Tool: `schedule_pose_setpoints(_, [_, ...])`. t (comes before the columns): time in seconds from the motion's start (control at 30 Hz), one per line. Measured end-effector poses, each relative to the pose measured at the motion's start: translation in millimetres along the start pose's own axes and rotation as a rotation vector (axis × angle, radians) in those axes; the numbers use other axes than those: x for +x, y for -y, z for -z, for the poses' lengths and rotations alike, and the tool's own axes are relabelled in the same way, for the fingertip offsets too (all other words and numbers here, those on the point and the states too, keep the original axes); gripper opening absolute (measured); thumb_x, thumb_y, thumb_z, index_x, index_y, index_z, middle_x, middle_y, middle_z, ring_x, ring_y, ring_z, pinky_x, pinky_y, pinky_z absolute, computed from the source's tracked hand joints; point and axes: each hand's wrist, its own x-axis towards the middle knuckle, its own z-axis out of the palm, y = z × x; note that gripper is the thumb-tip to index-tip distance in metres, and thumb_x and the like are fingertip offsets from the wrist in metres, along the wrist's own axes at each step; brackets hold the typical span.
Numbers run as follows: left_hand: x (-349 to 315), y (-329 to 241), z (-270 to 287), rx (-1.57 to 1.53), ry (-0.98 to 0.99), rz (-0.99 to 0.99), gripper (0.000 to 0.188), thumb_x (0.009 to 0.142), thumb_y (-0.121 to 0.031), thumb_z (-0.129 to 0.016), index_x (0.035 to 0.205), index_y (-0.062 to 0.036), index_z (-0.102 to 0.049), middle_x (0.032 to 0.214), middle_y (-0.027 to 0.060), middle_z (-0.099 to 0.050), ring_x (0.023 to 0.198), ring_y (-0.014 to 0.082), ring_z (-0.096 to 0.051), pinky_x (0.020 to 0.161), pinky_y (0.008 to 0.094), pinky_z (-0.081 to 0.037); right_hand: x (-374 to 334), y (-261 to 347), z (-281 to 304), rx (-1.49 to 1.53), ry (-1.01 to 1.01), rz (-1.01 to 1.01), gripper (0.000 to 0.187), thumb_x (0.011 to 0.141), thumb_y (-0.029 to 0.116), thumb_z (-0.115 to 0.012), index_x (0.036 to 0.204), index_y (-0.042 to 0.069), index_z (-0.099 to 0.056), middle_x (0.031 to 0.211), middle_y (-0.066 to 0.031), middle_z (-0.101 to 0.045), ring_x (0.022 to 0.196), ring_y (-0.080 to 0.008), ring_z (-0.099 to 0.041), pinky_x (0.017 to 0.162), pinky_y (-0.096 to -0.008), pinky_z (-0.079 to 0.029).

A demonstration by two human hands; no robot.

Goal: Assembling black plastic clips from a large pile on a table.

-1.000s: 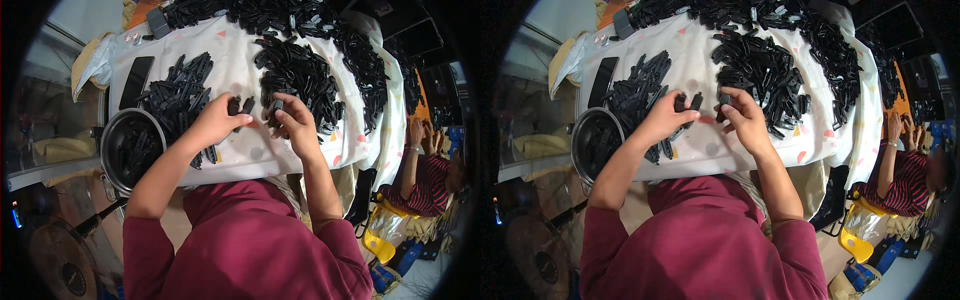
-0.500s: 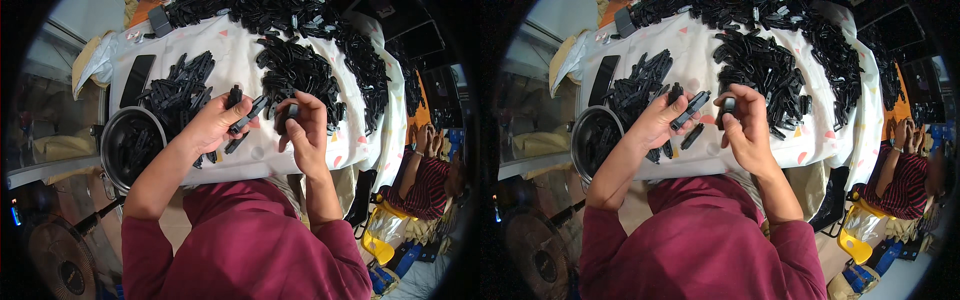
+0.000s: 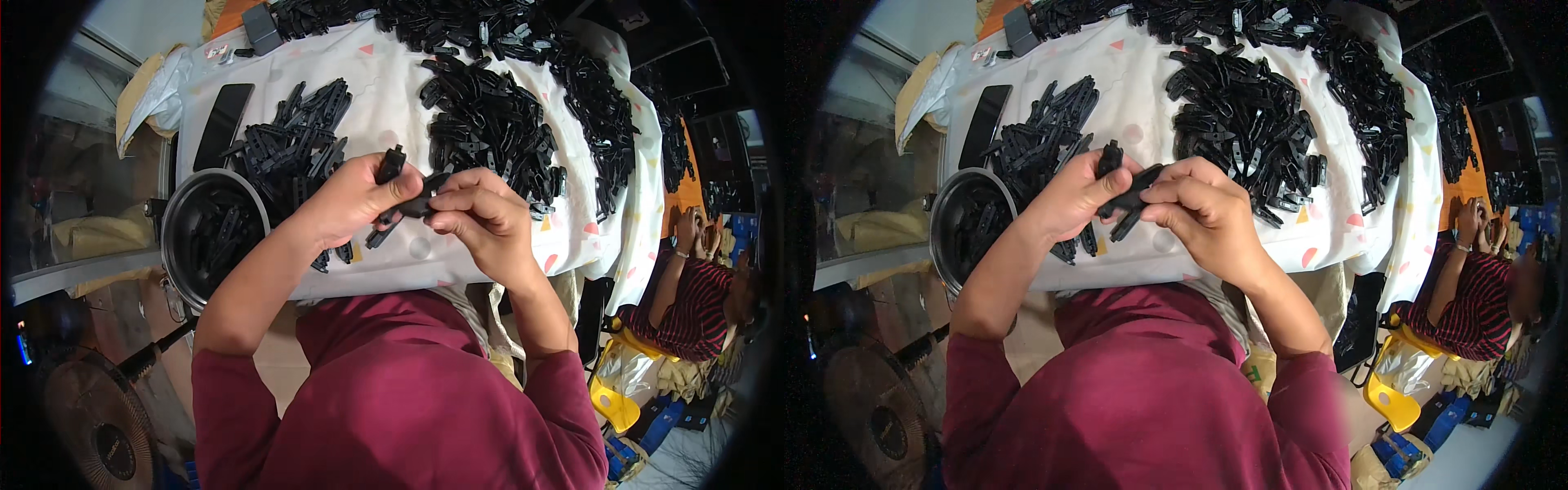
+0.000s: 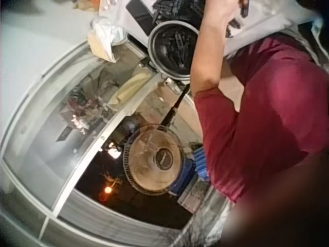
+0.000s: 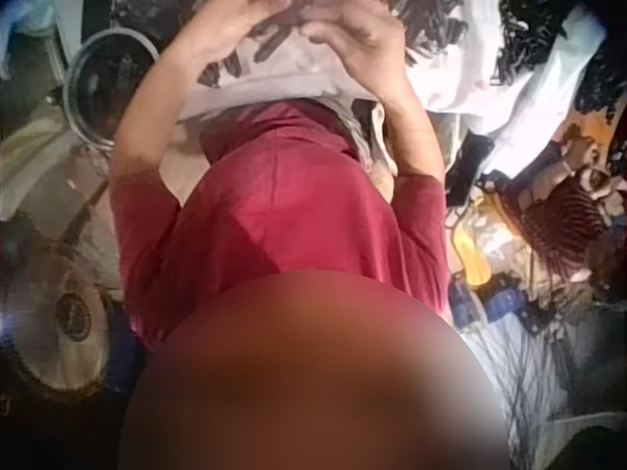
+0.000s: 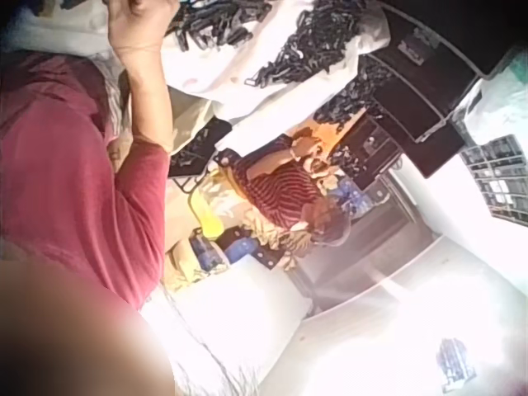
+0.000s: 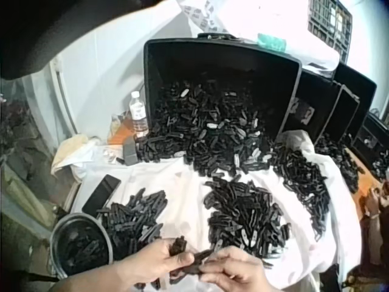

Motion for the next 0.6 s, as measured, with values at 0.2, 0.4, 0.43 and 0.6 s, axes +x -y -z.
schedule_pose_setpoints(0.2, [-4.6,5.2,0.8,0.258,-0.032,-0.125,0.042,0.069,-0.036,-0.076,0.09,-0.004,-0.06,0.07,0.001,-0.058,0.058,0.0089,-0.053,0.05,0.0235,-0.043,-5.4,-10.0,-9.8,-0.325,-0.147,0.269,0.02,0.067,0.004,-0.075,0.08,0.0,-0.06,0.088,-0.0082,-0.055,0.069,-0.0129,-0.055,0.056,-0.0232,-0.047])
schedule_pose_setpoints(0.4, [-8.1,-2.9,-0.4,0.906,-0.08,-0.52,0.038,0.065,-0.018,-0.077,0.093,-0.0012,-0.059,0.078,0.0092,-0.061,0.066,0.0173,-0.059,0.061,0.0284,-0.047,-2.2,-2.5,-15.0,-0.295,-0.161,0.074,0.037,0.07,0.011,-0.074,0.1,0.0,-0.056,0.09,-0.0111,-0.056,0.068,-0.014,-0.057,0.063,-0.0252,-0.052])
schedule_pose_setpoints(0.43, [-7.2,-2.1,1.6,0.911,-0.117,-0.534,0.035,0.066,-0.016,-0.076,0.093,-0.0016,-0.059,0.078,0.009,-0.062,0.067,0.0169,-0.059,0.061,0.028,-0.047,0.9,-0.6,-13.1,-0.315,-0.09,-0.018,0.041,0.071,0.013,-0.074,0.105,0.0,-0.055,0.089,-0.0108,-0.056,0.068,-0.0141,-0.057,0.063,-0.0254,-0.052])
schedule_pose_setpoints(0.6, [-4.7,9.9,9.6,0.541,-0.023,-0.249,0.034,0.065,-0.007,-0.072,0.095,-0.0032,-0.058,0.08,0.0099,-0.062,0.07,0.0158,-0.059,0.064,0.0272,-0.047,5.6,-10.2,4.5,-0.159,0.008,-0.179,0.056,0.072,0.008,-0.073,0.121,0.003,-0.047,0.087,-0.0062,-0.058,0.073,-0.0109,-0.057,0.06,-0.0231,-0.048])
